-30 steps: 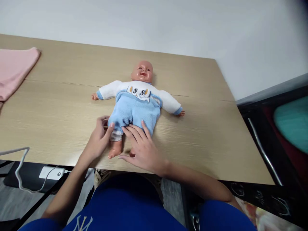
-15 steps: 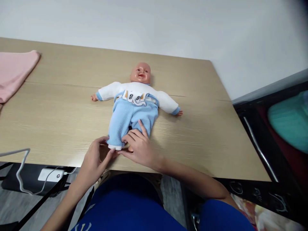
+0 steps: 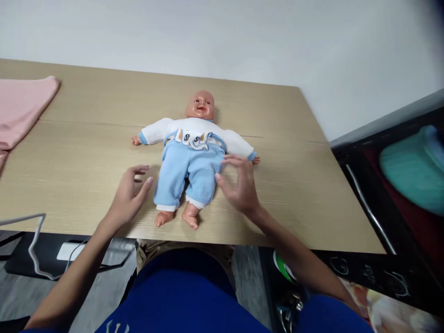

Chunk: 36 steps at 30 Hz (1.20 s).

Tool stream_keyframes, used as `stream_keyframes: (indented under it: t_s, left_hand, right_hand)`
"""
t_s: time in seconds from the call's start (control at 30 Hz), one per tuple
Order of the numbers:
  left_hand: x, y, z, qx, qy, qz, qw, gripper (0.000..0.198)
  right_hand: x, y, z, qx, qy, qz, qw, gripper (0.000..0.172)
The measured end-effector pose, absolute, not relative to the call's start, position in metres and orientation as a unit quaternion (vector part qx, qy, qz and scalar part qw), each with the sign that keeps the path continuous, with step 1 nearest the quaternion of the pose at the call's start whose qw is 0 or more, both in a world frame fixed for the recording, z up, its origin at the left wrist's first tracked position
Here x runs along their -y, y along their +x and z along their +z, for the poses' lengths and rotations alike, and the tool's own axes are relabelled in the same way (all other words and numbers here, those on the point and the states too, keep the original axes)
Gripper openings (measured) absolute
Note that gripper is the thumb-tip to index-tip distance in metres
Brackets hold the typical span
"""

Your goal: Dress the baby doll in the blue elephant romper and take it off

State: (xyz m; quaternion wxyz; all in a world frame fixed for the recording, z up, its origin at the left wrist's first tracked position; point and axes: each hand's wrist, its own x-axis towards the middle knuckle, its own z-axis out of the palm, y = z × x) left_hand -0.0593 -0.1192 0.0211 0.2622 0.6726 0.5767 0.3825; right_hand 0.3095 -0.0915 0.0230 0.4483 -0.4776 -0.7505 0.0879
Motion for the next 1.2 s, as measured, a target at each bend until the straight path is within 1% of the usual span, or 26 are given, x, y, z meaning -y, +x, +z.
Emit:
stream_keyframes:
  t_s: [0.13, 0.17, 0.23, 0.37, 0.47, 0.53, 0.6, 0.7, 0.77, 0.8, 0.83, 0.9, 0.97, 1.07, 1.1, 1.2]
  left_hand:
    - [0.038, -0.039, 0.018, -0.523, 0.692, 0.429, 0.252, 0.052]
    - [0.019, -0.034, 0.015, -0.517, 0.691, 0.434, 0.259, 0.053]
    - [-0.011, -0.025, 0.008, -0.515, 0.680, 0.428, 0.300, 0.048]
    - [-0.044, -0.020, -0.005, -0.501, 0.658, 0.429, 0.364, 0.036]
    - [-0.054, -0.022, -0.014, -0.474, 0.645, 0.468, 0.375, 0.036]
    - [-0.058, -0.024, -0.018, -0.451, 0.645, 0.475, 0.393, 0.038]
    - [-0.059, -0.026, -0.020, -0.430, 0.648, 0.460, 0.427, 0.037]
    - [-0.057, -0.027, -0.022, -0.406, 0.627, 0.477, 0.463, 0.041]
    - [-0.054, -0.026, -0.023, -0.406, 0.605, 0.510, 0.457, 0.050]
    - [-0.052, -0.024, -0.023, -0.413, 0.598, 0.523, 0.445, 0.054]
    - [-0.050, -0.023, -0.024, -0.424, 0.594, 0.532, 0.429, 0.057]
    - [-0.046, -0.019, -0.024, -0.446, 0.595, 0.543, 0.390, 0.056]
    - [-0.041, -0.017, -0.023, -0.451, 0.602, 0.554, 0.356, 0.051]
    - [-0.034, -0.015, -0.019, -0.443, 0.613, 0.565, 0.329, 0.045]
    - [-0.031, -0.015, -0.018, -0.440, 0.621, 0.562, 0.323, 0.044]
    - [-0.024, -0.015, -0.016, -0.418, 0.665, 0.544, 0.294, 0.037]
  right_hand:
    - [0.038, 0.328, 0.015, 0.723, -0.503, 0.087, 0.465, 0.035]
    - [0.027, 0.328, 0.016, 0.723, -0.503, 0.087, 0.465, 0.035]
    - [0.007, 0.322, 0.020, 0.731, -0.495, 0.092, 0.460, 0.033]
    - [-0.030, 0.291, 0.039, 0.774, -0.447, 0.125, 0.430, 0.021]
    - [-0.063, 0.257, 0.061, 0.807, -0.410, 0.147, 0.399, 0.018]
    - [-0.088, 0.232, 0.074, 0.834, -0.390, 0.154, 0.358, 0.018]
    - [-0.112, 0.206, 0.083, 0.868, -0.361, 0.169, 0.296, 0.023]
    - [-0.148, 0.167, 0.085, 0.919, -0.303, 0.171, 0.187, 0.040]
    - [-0.169, 0.145, 0.081, 0.946, -0.254, 0.167, 0.110, 0.053]
    - [-0.178, 0.136, 0.078, 0.957, -0.227, 0.168, 0.074, 0.058]
    - [-0.185, 0.129, 0.074, 0.963, -0.203, 0.171, 0.045, 0.060]
    - [-0.196, 0.121, 0.069, 0.967, -0.176, 0.182, 0.015, 0.059]
    - [-0.200, 0.122, 0.065, 0.967, -0.169, 0.190, 0.011, 0.053]
    - [-0.194, 0.131, 0.061, 0.967, -0.171, 0.189, 0.032, 0.037]
    - [-0.191, 0.134, 0.060, 0.965, -0.174, 0.188, 0.048, 0.036]
    - [-0.181, 0.141, 0.058, 0.953, -0.193, 0.209, 0.102, 0.039]
